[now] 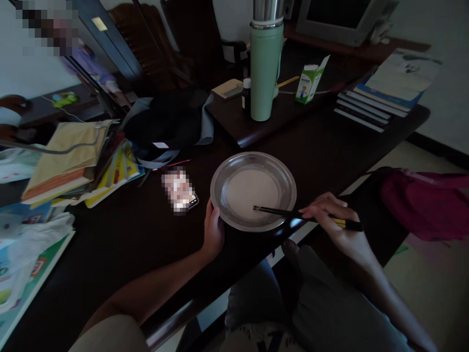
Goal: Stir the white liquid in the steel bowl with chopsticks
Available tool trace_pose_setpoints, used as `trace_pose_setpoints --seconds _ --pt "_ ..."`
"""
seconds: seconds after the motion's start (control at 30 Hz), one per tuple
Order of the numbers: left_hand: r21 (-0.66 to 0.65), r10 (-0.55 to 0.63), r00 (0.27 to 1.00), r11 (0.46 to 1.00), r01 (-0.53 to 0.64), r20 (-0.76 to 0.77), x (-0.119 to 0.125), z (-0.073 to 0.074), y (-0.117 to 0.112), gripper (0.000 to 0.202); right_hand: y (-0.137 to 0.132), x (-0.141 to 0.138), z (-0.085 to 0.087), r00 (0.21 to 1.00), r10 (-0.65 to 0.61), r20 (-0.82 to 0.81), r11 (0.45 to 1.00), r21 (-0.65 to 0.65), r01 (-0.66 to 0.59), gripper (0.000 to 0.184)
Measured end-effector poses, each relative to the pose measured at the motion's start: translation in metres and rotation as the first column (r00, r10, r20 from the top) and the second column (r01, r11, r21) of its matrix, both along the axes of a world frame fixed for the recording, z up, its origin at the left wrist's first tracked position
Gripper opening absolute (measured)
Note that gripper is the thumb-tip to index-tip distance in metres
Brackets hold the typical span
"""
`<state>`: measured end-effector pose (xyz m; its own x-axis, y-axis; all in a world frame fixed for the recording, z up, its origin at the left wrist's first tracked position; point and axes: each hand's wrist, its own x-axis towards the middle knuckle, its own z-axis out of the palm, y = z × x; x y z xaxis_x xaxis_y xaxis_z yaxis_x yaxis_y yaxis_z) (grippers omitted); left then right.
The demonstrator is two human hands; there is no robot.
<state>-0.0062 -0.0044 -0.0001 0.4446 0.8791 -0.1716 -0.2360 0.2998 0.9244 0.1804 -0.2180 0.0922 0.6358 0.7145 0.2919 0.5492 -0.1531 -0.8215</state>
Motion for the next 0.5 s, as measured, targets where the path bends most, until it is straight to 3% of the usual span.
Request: trace_pose_setpoints --seconds 0.1,0.2,0.37,0.5 --pt "0.005 -0.002 1.000 1.000 0.002 -0.004 0.000 0.000 0.000 0.050 0.014 -0.007 -0.009 0.993 0.107 0.051 0.994 -0.003 -0.107 0.025" --pt "0.021 -0.006 1.000 1.000 0.006 -0.019 0.000 -0.001 0.001 0.049 0.033 -0.010 -0.021 0.986 0.125 0.114 0.992 -0.002 -0.126 0.028" --pt "0.042 -0.005 1.000 0.999 0.006 -0.023 -0.001 -0.002 0.001 0.049 0.051 -0.003 -0.032 0.985 -0.002 0.173 1.000 0.013 0.000 0.029" --pt "0.016 -0.005 1.000 1.000 0.005 -0.002 0.000 -0.002 0.001 0.051 0.041 0.007 -0.025 0.970 -0.132 0.206 0.991 0.012 0.132 0.026"
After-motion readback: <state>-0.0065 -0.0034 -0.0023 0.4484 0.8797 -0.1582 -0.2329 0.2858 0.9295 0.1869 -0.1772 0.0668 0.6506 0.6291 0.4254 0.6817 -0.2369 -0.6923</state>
